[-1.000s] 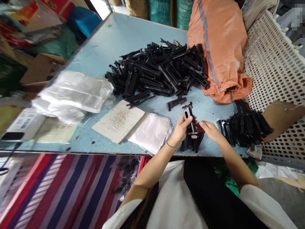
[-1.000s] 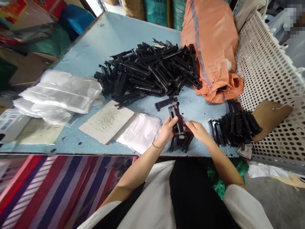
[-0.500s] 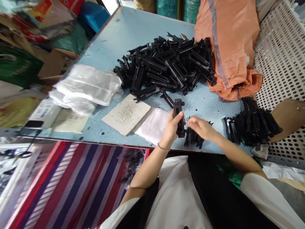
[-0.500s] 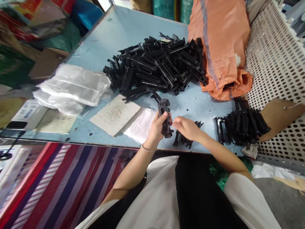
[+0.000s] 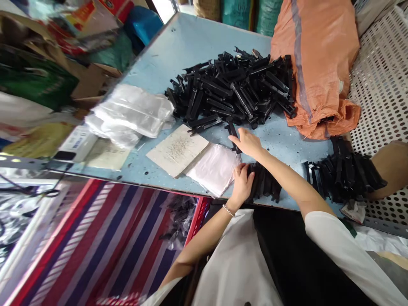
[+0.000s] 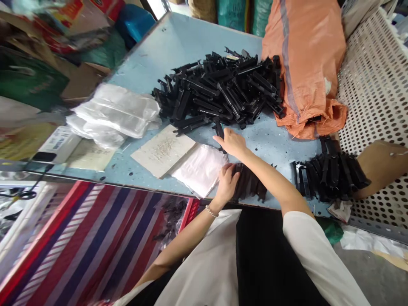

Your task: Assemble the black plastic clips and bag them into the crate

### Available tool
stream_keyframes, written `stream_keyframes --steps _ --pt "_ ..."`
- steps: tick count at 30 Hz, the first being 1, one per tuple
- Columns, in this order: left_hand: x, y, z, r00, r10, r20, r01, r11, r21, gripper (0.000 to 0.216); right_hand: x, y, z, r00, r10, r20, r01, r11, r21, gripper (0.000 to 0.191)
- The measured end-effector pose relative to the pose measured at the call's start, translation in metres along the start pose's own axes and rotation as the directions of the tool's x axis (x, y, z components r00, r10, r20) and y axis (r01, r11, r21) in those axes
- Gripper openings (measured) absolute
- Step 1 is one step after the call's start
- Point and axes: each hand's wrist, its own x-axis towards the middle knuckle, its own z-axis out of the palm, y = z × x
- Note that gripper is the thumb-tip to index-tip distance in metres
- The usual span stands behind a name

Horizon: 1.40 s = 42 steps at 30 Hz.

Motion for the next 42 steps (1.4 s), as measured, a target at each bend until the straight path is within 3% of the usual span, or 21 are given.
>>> stream_keyframes --steps 3,5,8,11,13,15,18,21,23,25,27,30,33,36,38,40,42 --pt "0.003 -0.001 -0.003 1.0 0.021 -0.014 -0.022 0.998 -0.059 0.054 0.021 -0.001 0.012 0.991 0.095 0.091 -0.105 0.988 0.111 0.021" --pt "0.015 0.004 -0.016 0.998 -0.045 -0.04 0.033 0.966 -0.256 0.061 0.01 0.004 0.01 0.987 0.094 0.129 -0.117 0.976 0.183 0.024" --pt "0.038 0.022 -0.039 0.992 -0.128 0.021 0.112 0.764 -0.635 0.067 -0.034 0.018 0.0 0.967 -0.077 0.243 -0.04 0.896 0.443 0.04" --pt "0.05 0.05 -0.051 0.978 -0.104 0.18 0.207 0.586 -0.783 0.061 -0.083 0.029 -0.019 0.923 -0.252 0.292 0.046 0.824 0.564 0.049" --pt "0.049 0.066 -0.053 0.973 -0.089 0.212 0.223 0.583 -0.781 0.054 -0.104 0.033 -0.035 0.96 -0.213 0.179 0.117 0.892 0.437 0.055" --pt "0.042 0.078 -0.052 0.971 -0.075 0.228 0.224 0.625 -0.748 0.054 -0.113 0.033 -0.049 0.98 -0.193 -0.044 0.198 0.94 0.279 0.058" --pt "0.027 0.085 -0.044 0.954 -0.063 0.293 0.252 0.696 -0.673 0.058 -0.109 0.027 -0.059 0.92 -0.305 -0.248 0.343 0.93 0.129 0.056" --pt "0.019 0.084 -0.033 0.957 -0.089 0.278 0.254 0.723 -0.642 0.057 -0.101 0.021 -0.055 0.934 -0.286 -0.215 0.331 0.92 0.212 0.054" --pt "0.019 0.083 -0.03 0.963 -0.122 0.238 0.252 0.718 -0.649 0.054 -0.1 0.02 -0.048 0.971 -0.204 -0.12 0.234 0.904 0.359 0.055" --pt "0.023 0.083 -0.031 0.963 -0.169 0.21 0.268 0.684 -0.678 0.048 -0.108 0.022 -0.04 0.98 -0.199 -0.03 0.193 0.886 0.421 0.058" --pt "0.03 0.084 -0.036 0.955 -0.22 0.199 0.295 0.629 -0.719 0.043 -0.123 0.025 -0.029 0.948 -0.317 -0.007 0.303 0.9 0.313 0.057" --pt "0.036 0.084 -0.041 0.943 -0.243 0.229 0.332 0.598 -0.73 0.042 -0.149 0.027 -0.007 0.866 -0.5 -0.02 0.499 0.866 -0.019 0.048" --pt "0.036 0.072 -0.041 0.956 -0.241 0.168 0.289 0.674 -0.68 0.049 -0.163 0.024 0.007 0.87 -0.492 0.013 0.489 0.861 -0.141 0.038" --pt "0.029 0.043 -0.04 0.965 -0.261 0.009 0.214 0.772 -0.598 0.068 -0.148 0.019 0.001 0.881 -0.436 0.185 0.446 0.895 -0.018 0.035" --pt "0.019 0.02 -0.038 0.966 -0.256 -0.023 0.211 0.842 -0.497 0.063 -0.118 0.022 -0.013 0.903 -0.351 0.247 0.349 0.936 0.052 0.04" --pt "0.007 0.0 -0.031 0.982 -0.183 -0.038 0.16 0.93 -0.33 0.055 -0.071 0.032 -0.026 0.971 -0.189 0.149 0.186 0.982 0.038 0.049" --pt "-0.003 -0.013 -0.021 0.997 -0.055 -0.06 0.047 0.99 -0.131 0.052 -0.017 0.047 -0.035 0.995 0.008 -0.098 -0.011 1.0 -0.028 0.054"
